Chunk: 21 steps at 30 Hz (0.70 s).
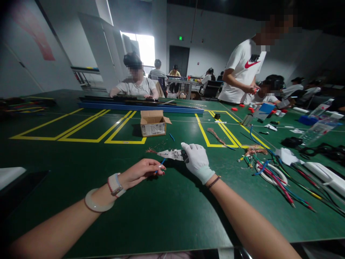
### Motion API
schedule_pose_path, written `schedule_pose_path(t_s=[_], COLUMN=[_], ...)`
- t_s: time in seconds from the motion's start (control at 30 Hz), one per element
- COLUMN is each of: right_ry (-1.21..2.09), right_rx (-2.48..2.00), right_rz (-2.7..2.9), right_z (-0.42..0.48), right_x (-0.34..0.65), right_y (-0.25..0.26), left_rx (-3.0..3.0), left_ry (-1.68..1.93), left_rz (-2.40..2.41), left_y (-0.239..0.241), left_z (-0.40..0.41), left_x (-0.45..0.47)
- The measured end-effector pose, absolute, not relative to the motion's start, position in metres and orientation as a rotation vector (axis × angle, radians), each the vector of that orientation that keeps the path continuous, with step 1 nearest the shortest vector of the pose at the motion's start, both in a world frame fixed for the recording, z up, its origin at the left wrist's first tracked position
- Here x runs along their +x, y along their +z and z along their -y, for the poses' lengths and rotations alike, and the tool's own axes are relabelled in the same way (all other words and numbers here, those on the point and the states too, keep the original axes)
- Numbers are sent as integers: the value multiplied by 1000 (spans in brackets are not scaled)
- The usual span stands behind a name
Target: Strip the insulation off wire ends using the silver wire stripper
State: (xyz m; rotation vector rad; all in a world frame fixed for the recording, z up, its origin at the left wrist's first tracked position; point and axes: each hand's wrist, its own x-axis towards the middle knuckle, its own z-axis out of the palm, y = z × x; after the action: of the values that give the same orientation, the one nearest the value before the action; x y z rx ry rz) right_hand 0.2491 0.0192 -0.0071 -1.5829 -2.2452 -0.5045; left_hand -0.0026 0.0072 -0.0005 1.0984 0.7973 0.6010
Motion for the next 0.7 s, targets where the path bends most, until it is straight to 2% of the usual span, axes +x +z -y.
schedule_pose_path(t_s=[0.47, 0.7], right_ry=[-221, -392], right_rx=[-1521, -1588], right_rz=[2367, 2263], right_z=[-25, -19], right_x=[251, 247], right_y=[-23, -17], left_rx=[1097, 1095], left_ry=[589, 593], left_rz=[-784, -788], left_y=[-3, -1], left_z=[-9, -6], left_x=[-3, -1])
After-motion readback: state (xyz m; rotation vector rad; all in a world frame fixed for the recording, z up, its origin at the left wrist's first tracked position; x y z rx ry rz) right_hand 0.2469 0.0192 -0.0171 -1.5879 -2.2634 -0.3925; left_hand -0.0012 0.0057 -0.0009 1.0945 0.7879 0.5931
